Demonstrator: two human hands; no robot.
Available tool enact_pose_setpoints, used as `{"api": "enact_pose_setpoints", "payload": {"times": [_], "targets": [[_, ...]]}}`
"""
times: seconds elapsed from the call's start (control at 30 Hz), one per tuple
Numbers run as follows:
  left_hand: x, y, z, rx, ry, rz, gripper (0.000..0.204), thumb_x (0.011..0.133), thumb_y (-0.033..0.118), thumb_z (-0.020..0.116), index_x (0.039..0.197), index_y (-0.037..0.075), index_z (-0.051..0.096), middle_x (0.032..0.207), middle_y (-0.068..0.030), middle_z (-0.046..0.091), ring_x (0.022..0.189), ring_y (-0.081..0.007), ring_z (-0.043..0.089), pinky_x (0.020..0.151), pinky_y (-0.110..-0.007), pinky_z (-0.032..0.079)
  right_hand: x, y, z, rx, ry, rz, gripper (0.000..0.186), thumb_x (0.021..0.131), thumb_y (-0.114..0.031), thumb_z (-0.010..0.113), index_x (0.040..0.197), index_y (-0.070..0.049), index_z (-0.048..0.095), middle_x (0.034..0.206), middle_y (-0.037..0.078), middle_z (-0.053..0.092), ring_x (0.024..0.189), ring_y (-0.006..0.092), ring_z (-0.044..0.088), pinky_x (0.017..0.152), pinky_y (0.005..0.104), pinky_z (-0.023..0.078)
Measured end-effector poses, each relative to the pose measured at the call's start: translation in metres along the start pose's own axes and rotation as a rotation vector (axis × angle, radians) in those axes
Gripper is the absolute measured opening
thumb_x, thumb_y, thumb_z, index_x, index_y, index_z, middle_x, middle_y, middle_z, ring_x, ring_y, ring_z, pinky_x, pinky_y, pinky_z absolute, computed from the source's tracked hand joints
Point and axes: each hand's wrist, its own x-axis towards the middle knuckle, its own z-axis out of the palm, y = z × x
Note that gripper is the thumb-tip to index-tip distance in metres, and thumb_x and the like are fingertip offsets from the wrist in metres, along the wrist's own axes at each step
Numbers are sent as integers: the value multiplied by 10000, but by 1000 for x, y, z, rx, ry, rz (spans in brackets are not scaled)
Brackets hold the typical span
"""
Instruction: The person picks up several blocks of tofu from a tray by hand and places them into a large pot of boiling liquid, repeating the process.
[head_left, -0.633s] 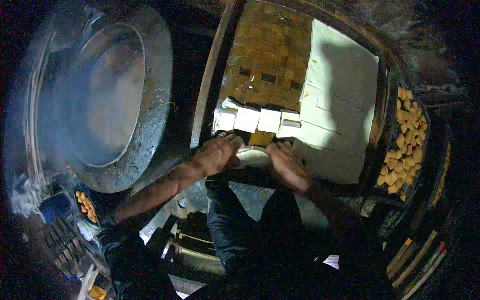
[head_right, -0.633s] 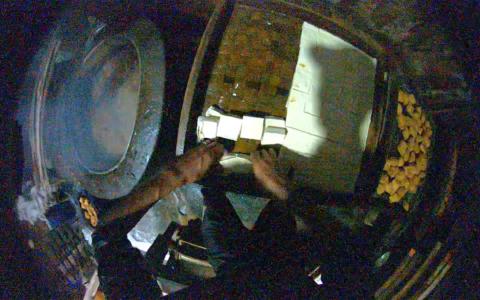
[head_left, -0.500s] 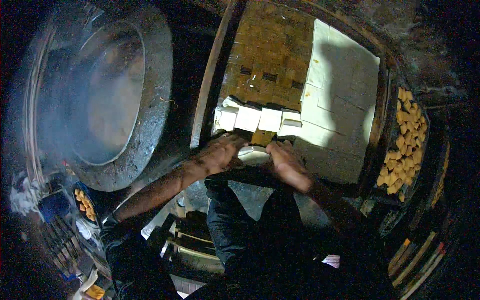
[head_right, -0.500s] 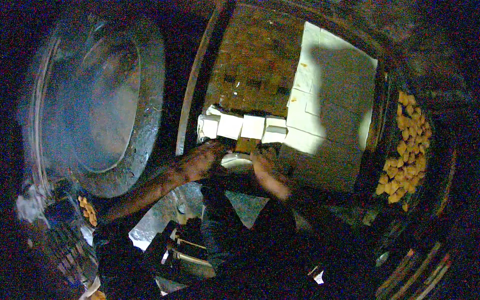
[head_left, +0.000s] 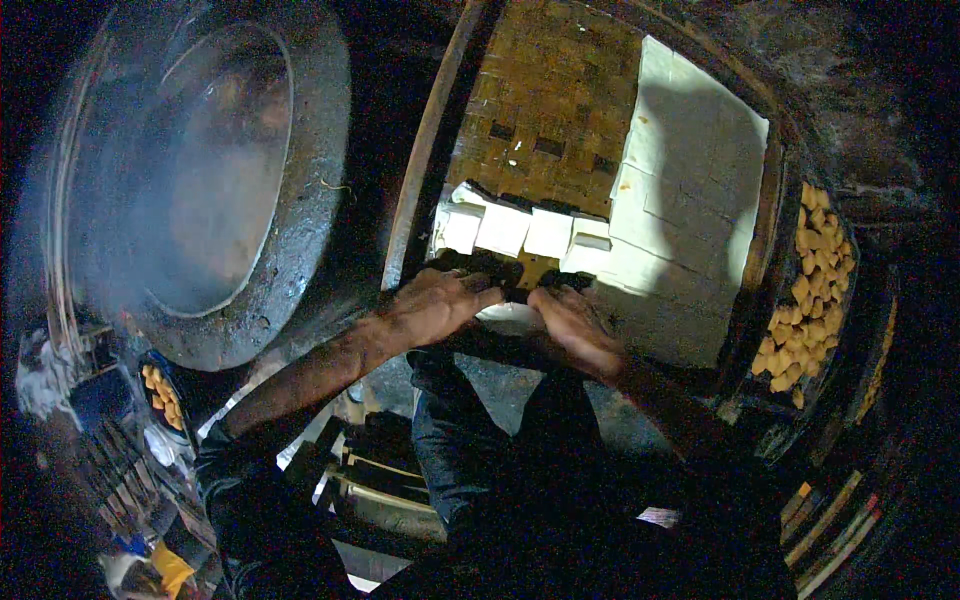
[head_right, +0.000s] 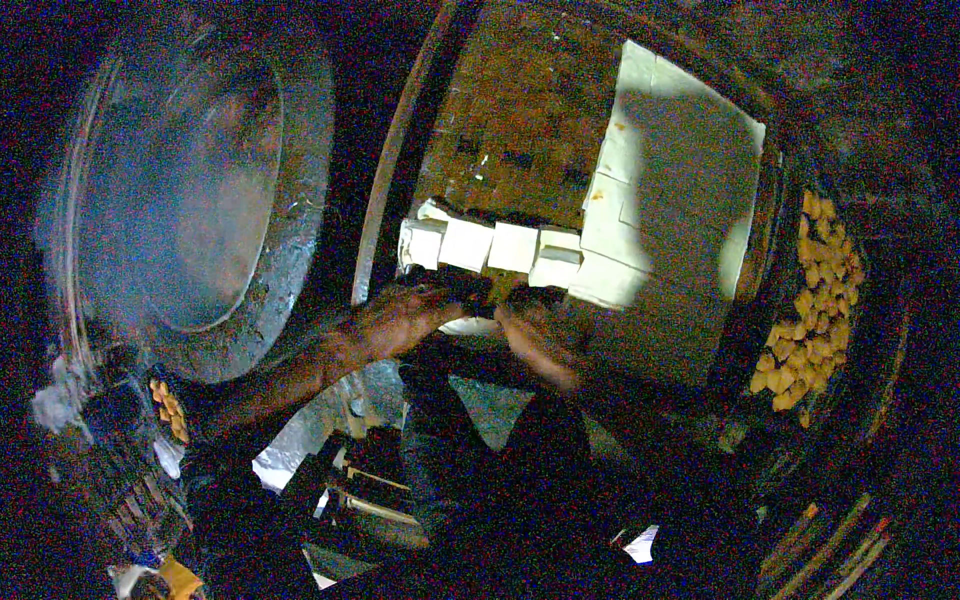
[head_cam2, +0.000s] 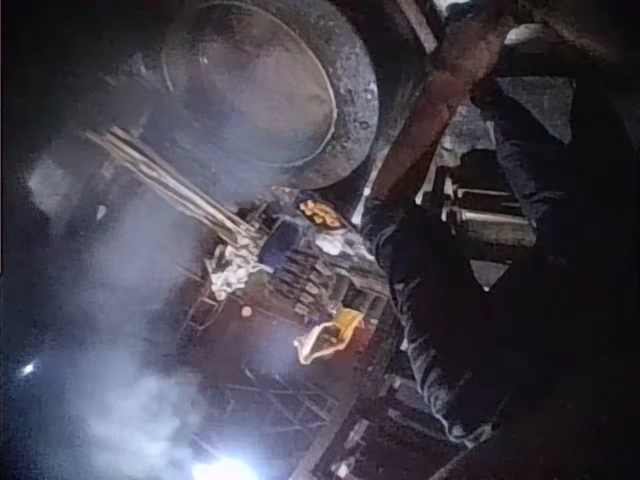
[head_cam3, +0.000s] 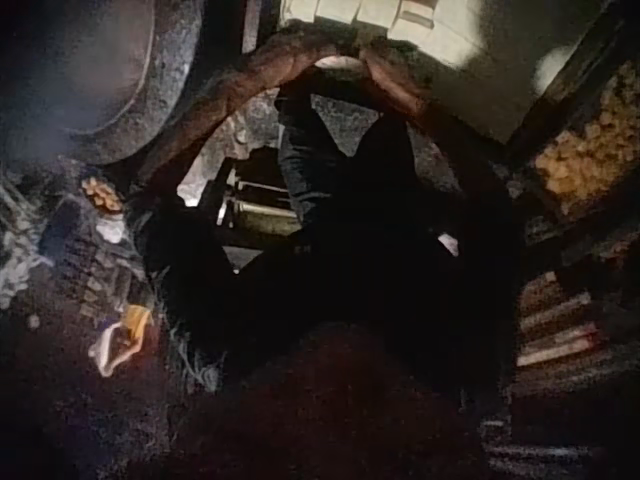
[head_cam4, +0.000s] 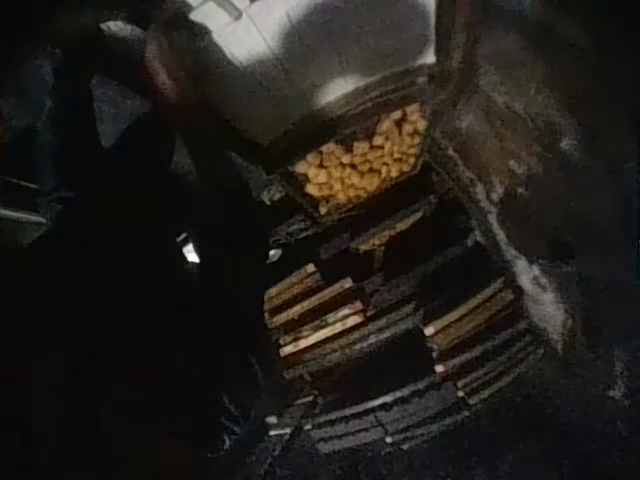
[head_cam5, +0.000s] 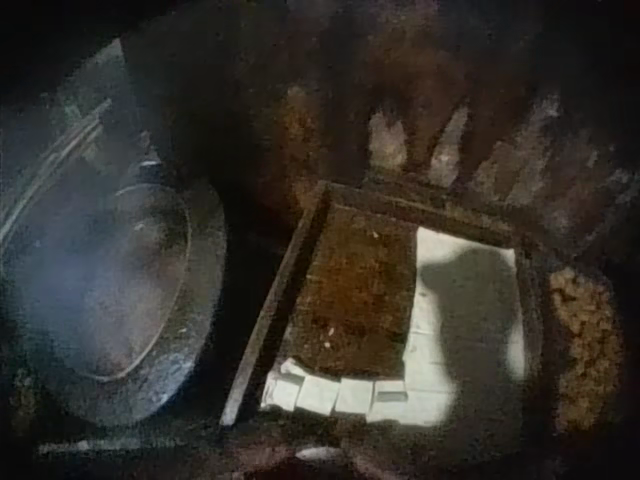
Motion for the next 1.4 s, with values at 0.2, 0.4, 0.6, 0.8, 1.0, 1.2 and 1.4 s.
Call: {"api": "enact_pose_setpoints", "payload": {"times": [0.2,0.4,0.6,0.8,1.0,1.2,1.4], "targets": [[6,-5,7,150,-78,-68,266,868,270,550,1083,114,534,942,-137,643,938,-341,620,712,-470,506,38,87,35,-363,343,-491,230,870,-175,493,1094,-131,513,910,170,604,885,341,597,786,419,469],[25,-2,-23,-60,-356,-130,356,850,361,589,1036,64,528,883,-166,627,877,-359,613,731,-453,497,49,98,26,-230,218,-329,254,863,-183,531,1108,-119,532,933,173,619,883,329,615,761,387,477],[19,-7,-16,-150,54,3,381,845,360,598,1011,31,499,926,-151,593,868,-369,605,738,-465,493,37,86,14,-225,399,-377,317,874,-273,540,1125,-79,532,1003,128,633,904,279,612,791,403,466],[14,-6,-5,-92,76,-40,381,879,363,549,1103,57,509,994,-153,578,905,-359,602,733,-448,505,52,109,39,-527,736,-579,302,824,-349,609,1085,-198,628,911,97,683,786,285,659,703,425,511],[-2,1,-11,16,138,-88,361,889,373,535,1097,78,530,1014,-168,590,824,-336,632,659,-425,518,26,69,20,-389,629,-522,505,819,-362,681,1157,-29,509,1090,203,608,1015,369,595,864,405,471],[-1,-3,-39,14,202,-42,346,889,400,540,1059,99,538,645,-145,606,566,-346,615,531,-452,493,0,44,-4,-228,656,-550,518,806,-388,690,1182,-83,505,1070,191,618,982,389,607,819,433,494],[38,-11,-91,-22,61,7,353,907,379,512,1113,92,513,729,-189,623,667,-391,611,611,-484,484,2,26,-38,-163,573,-644,432,783,-316,715,1086,-58,548,1054,164,614,949,360,607,769,400,497]]}}
